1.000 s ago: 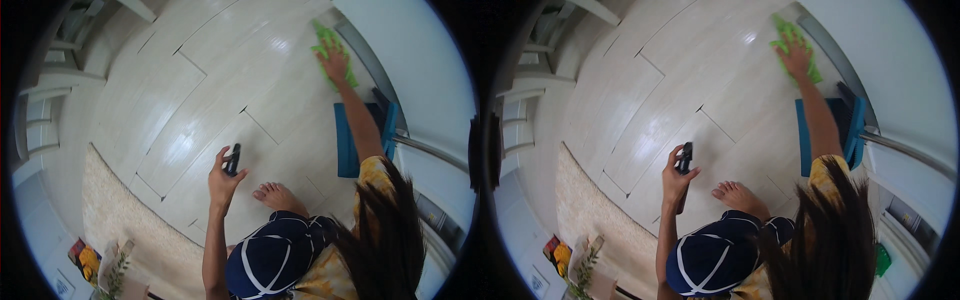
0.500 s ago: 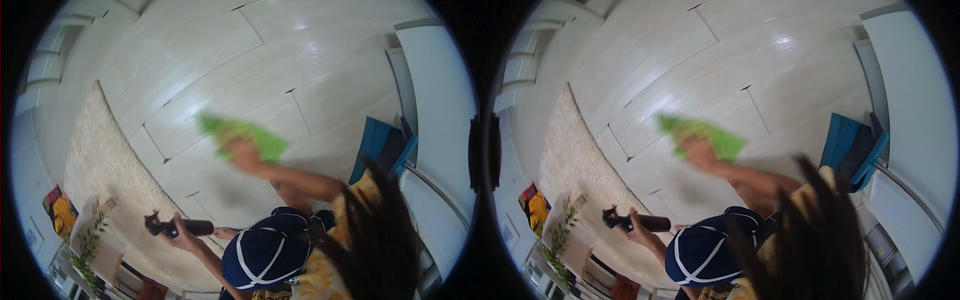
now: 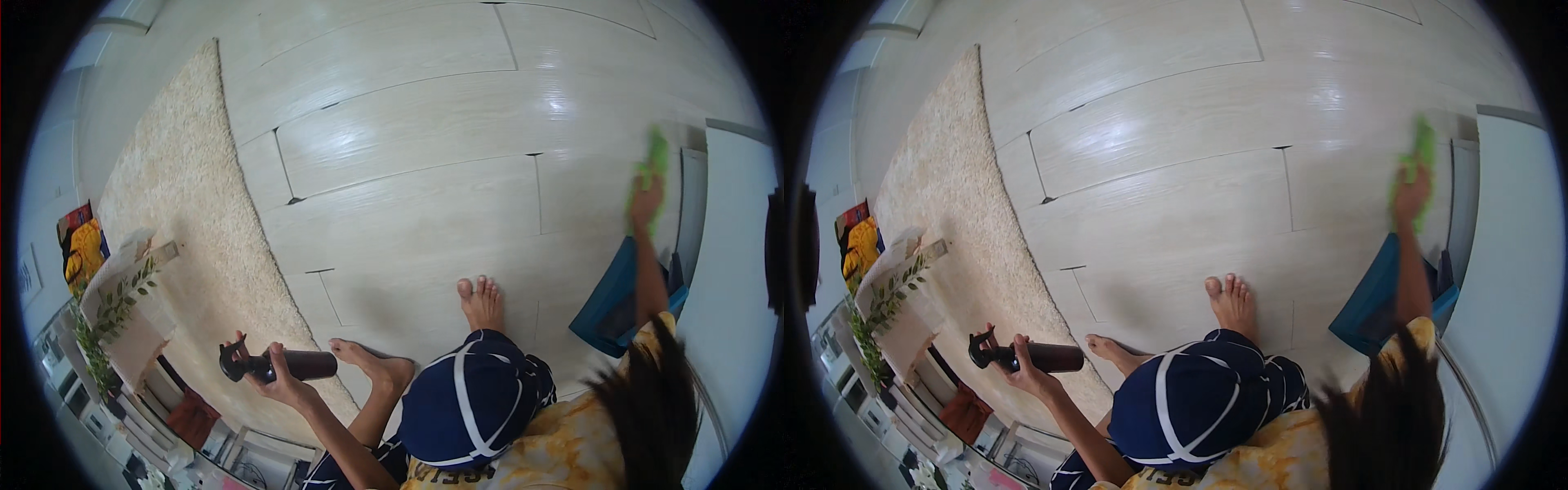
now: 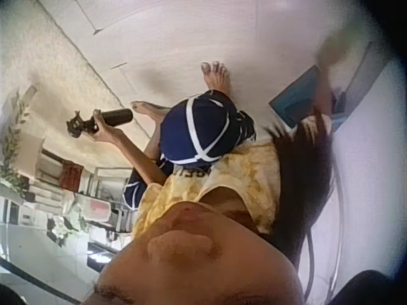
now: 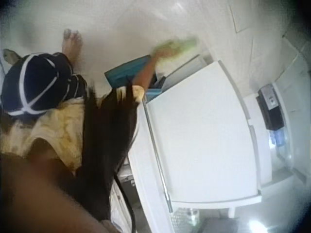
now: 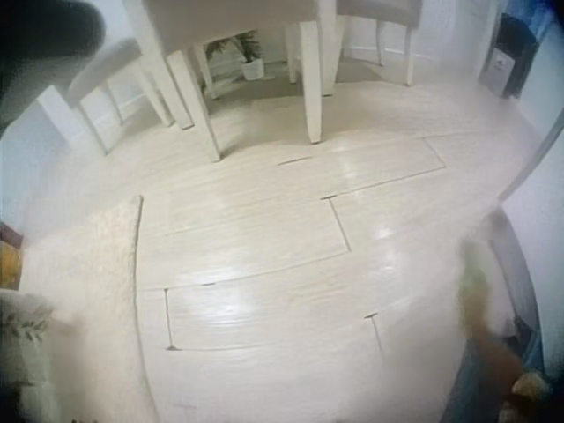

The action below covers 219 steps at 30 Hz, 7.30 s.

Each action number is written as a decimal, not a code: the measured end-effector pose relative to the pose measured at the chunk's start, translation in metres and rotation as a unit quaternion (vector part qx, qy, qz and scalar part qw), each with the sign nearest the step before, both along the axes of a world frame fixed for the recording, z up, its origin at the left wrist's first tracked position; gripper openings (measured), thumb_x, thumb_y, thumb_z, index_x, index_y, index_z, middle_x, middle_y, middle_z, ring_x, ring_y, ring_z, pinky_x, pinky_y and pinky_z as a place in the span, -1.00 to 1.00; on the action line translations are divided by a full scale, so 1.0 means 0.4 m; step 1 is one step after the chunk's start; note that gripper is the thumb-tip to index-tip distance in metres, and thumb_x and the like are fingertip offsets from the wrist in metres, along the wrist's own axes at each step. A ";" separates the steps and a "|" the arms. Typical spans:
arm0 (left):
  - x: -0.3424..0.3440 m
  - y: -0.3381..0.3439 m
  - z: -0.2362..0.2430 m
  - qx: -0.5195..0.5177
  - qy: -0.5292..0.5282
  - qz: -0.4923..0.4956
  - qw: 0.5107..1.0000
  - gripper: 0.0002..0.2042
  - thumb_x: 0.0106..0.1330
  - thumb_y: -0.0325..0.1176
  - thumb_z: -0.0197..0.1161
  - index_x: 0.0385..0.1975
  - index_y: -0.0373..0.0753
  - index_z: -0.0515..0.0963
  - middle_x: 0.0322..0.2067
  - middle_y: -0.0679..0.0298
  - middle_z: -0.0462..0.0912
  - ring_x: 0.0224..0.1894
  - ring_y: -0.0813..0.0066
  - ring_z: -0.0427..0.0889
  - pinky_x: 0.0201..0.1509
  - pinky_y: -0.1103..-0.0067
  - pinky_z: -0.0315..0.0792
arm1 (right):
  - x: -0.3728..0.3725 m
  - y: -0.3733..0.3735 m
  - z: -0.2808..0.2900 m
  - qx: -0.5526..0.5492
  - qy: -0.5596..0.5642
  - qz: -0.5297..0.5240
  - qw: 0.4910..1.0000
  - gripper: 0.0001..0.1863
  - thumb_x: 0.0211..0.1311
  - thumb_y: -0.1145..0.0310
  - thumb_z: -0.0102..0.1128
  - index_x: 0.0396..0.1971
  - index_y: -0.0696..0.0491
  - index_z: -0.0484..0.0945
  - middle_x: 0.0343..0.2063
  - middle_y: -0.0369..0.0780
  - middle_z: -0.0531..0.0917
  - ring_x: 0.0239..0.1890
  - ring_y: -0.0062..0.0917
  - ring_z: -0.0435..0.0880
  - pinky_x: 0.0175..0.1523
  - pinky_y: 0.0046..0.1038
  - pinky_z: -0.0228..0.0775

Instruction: The person wipes the floor by hand using a green cloth while holding a spray bottle, moving across the room to clean near furniture and a rug.

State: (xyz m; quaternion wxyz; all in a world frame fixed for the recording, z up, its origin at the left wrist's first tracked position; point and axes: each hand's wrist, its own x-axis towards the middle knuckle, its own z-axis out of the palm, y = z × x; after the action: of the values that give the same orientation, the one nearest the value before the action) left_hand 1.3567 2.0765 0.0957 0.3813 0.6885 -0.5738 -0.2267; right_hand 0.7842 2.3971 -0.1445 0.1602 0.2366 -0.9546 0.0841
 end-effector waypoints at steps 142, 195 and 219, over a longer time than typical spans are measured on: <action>-0.639 1.054 -0.274 0.245 -0.042 -0.758 0.603 -0.25 -0.20 -0.26 0.46 0.11 -0.16 0.30 -0.19 0.03 0.58 -0.31 0.25 0.62 -0.19 0.45 0.45 | 0.923 0.968 0.097 -0.031 -0.160 -0.149 0.975 -0.23 0.19 -0.23 -0.15 0.29 -0.07 0.08 0.34 -0.14 -0.05 0.35 -0.04 -0.14 0.28 0.18 -0.33; -0.366 0.842 -0.023 0.203 0.073 -0.592 0.777 -0.40 0.02 -0.39 0.36 0.14 -0.22 0.34 -0.03 0.33 0.48 -0.36 0.61 0.42 -0.16 0.64 0.34 | 0.998 0.977 0.274 -0.389 -0.366 -0.376 0.758 -0.22 0.26 -0.18 -0.19 0.28 0.11 0.05 0.23 -0.06 0.22 0.27 -0.29 0.18 0.33 -0.32 -0.08; -0.216 0.616 -0.010 0.107 0.074 -0.423 0.897 -0.40 0.00 -0.45 0.36 0.12 -0.27 0.33 -0.03 0.29 0.43 -0.28 0.53 0.40 -0.14 0.56 0.33 | 0.683 0.805 0.083 0.048 -0.207 -0.020 0.977 0.10 -0.07 -0.34 0.07 0.34 0.01 -0.17 0.34 -0.05 -0.18 0.37 -0.06 -0.26 0.35 0.02 -0.43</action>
State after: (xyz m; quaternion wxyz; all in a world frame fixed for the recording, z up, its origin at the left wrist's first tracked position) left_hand 1.2701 2.3229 0.0917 0.2146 0.3988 -0.7536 -0.4765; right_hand 1.0576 2.7190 -0.1114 -0.0511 0.2026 -0.9745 0.0823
